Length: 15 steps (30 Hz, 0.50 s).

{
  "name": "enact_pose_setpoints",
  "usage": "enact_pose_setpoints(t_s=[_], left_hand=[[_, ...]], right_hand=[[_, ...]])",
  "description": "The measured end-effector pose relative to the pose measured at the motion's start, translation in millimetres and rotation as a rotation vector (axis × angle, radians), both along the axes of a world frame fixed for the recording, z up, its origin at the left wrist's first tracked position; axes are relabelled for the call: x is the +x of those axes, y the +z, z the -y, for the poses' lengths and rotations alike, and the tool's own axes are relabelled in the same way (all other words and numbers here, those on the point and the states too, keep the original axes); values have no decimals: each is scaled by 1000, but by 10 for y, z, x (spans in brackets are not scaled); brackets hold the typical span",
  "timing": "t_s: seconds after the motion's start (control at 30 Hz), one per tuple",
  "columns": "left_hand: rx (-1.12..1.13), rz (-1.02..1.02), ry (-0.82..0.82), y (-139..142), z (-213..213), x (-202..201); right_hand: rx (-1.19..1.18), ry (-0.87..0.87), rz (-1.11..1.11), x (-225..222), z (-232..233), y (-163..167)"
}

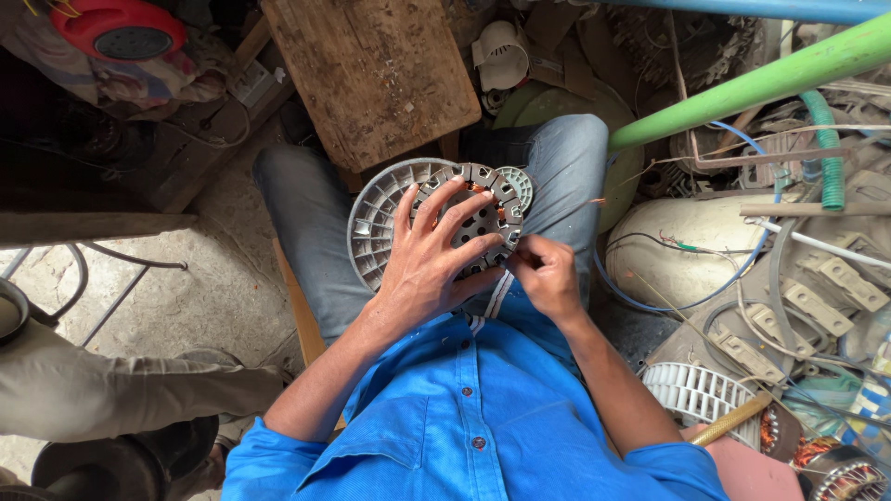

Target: The person sits on the floor and winds copper wire by hand into the slots of a motor stator. They repeatedly insert, pull, and adjust the wire to form coils within the stator's slots.

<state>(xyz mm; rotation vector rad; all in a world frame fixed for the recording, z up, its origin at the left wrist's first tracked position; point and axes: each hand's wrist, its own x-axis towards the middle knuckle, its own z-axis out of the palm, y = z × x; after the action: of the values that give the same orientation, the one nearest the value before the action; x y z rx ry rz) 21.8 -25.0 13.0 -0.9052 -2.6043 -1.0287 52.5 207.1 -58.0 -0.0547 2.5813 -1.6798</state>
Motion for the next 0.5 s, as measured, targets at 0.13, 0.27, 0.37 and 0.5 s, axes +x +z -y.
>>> enact_pose_setpoints(t_s=[0.13,0.27,0.37,0.5], left_hand=[[6,6,3,14,-4,-3],[9,4,-4,31,10,-14],[9,-1,4,35,8,-8],[11,10,-2,38,8,-9]], right_hand=[[-173,72,117,-218,-49,-24],[-104,155,48,-392,-79,72],[-230,204,161,-413,-50,109],[-295,222,218,-395,-35,64]])
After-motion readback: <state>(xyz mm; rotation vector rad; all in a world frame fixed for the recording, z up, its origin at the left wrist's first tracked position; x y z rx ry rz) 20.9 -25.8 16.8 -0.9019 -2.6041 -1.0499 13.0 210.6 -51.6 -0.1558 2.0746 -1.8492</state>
